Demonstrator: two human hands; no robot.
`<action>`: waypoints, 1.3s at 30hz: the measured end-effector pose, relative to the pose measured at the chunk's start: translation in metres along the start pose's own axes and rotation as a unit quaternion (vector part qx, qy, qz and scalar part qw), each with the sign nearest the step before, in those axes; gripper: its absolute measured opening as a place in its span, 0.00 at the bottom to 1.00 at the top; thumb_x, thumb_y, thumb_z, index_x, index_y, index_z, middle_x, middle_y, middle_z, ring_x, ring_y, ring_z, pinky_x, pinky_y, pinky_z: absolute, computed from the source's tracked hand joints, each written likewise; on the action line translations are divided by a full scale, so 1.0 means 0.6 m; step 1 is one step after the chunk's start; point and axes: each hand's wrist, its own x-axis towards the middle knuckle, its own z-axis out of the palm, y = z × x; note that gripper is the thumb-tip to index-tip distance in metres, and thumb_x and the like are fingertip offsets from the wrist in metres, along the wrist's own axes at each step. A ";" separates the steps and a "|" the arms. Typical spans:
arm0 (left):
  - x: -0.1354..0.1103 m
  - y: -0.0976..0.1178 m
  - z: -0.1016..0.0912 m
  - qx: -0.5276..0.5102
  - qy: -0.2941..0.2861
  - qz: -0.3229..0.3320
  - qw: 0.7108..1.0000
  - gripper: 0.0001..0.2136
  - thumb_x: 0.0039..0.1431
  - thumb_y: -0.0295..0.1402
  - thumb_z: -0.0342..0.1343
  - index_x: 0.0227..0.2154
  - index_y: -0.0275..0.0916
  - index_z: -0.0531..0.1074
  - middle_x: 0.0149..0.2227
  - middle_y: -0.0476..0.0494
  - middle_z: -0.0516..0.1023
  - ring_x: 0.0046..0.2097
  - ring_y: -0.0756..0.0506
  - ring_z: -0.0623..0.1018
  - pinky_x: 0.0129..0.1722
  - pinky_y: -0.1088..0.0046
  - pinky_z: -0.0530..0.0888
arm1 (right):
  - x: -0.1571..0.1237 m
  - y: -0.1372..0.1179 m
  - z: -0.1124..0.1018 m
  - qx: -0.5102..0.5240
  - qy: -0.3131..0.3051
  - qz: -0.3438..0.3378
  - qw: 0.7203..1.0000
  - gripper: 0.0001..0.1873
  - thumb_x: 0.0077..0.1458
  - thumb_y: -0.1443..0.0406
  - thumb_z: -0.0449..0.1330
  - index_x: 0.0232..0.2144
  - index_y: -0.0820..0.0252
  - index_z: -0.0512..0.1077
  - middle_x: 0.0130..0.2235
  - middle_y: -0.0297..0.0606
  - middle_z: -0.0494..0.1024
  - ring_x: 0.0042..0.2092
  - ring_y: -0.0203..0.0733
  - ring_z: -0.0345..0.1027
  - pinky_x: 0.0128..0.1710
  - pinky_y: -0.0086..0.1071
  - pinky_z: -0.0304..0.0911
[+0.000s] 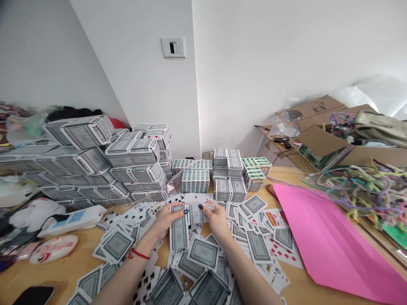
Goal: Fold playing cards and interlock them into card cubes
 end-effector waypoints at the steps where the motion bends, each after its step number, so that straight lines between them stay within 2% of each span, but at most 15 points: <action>1: -0.001 0.000 0.002 -0.027 -0.003 -0.019 0.999 0.12 0.38 0.31 0.64 0.29 0.34 0.75 0.27 0.43 0.79 0.27 0.45 0.77 0.29 0.69 0.73 | 0.000 0.001 0.002 0.004 0.002 -0.007 1.000 0.19 0.38 0.54 0.66 0.26 0.62 0.69 0.25 0.35 0.75 0.27 0.40 0.68 0.29 0.33 0.64; 5: -0.003 0.001 0.001 -0.064 -0.022 -0.056 0.996 0.12 0.39 0.31 0.63 0.29 0.34 0.73 0.25 0.43 0.79 0.24 0.46 0.76 0.25 0.70 0.74 | -0.003 -0.001 0.001 -0.011 -0.063 0.006 0.998 0.19 0.44 0.51 0.61 0.31 0.58 0.63 0.24 0.32 0.74 0.23 0.38 0.68 0.23 0.31 0.65; 9: 0.002 0.002 -0.012 -0.056 0.010 -0.041 0.998 0.11 0.40 0.32 0.63 0.29 0.35 0.72 0.24 0.46 0.78 0.23 0.46 0.76 0.24 0.71 0.74 | -0.003 -0.002 -0.009 -0.063 -0.112 0.035 0.991 0.19 0.48 0.48 0.55 0.28 0.56 0.59 0.17 0.25 0.67 0.14 0.33 0.61 0.12 0.26 0.56; 14: 0.005 -0.004 -0.022 -0.045 -0.001 -0.037 0.998 0.13 0.40 0.33 0.63 0.31 0.34 0.73 0.27 0.43 0.79 0.25 0.45 0.77 0.25 0.70 0.75 | 0.003 0.005 -0.016 -0.104 -0.105 0.008 0.989 0.19 0.48 0.49 0.55 0.25 0.57 0.58 0.15 0.22 0.63 0.11 0.27 0.52 0.10 0.22 0.45; 20: 0.003 -0.007 -0.011 -0.034 -0.001 -0.032 0.999 0.11 0.40 0.32 0.63 0.29 0.34 0.74 0.26 0.44 0.79 0.24 0.45 0.77 0.25 0.70 0.75 | 0.002 0.004 -0.015 -0.132 -0.119 0.009 0.984 0.19 0.48 0.49 0.53 0.23 0.58 0.58 0.14 0.22 0.62 0.10 0.27 0.52 0.09 0.21 0.42; 27: -0.002 0.000 -0.003 -0.038 -0.030 -0.040 0.998 0.14 0.44 0.32 0.61 0.35 0.35 0.72 0.29 0.44 0.79 0.24 0.47 0.77 0.26 0.71 0.75 | 0.000 0.015 -0.014 -0.146 -0.111 0.033 0.982 0.16 0.49 0.52 0.52 0.23 0.57 0.58 0.14 0.23 0.64 0.10 0.29 0.55 0.08 0.21 0.42; 35: 0.002 0.004 -0.008 -0.044 -0.002 -0.047 0.998 0.09 0.41 0.30 0.61 0.29 0.34 0.72 0.25 0.46 0.78 0.23 0.47 0.77 0.25 0.72 0.75 | 0.000 0.011 -0.014 -0.152 -0.091 0.003 0.984 0.14 0.52 0.54 0.51 0.25 0.58 0.59 0.14 0.22 0.62 0.10 0.28 0.52 0.09 0.21 0.42; 39: -0.001 0.011 -0.008 -0.043 0.002 -0.053 0.998 0.11 0.41 0.30 0.60 0.31 0.34 0.72 0.27 0.46 0.78 0.25 0.46 0.77 0.25 0.71 0.75 | 0.000 0.014 -0.016 -0.165 -0.088 -0.019 0.982 0.15 0.52 0.54 0.50 0.23 0.57 0.58 0.14 0.23 0.61 0.10 0.28 0.52 0.10 0.22 0.43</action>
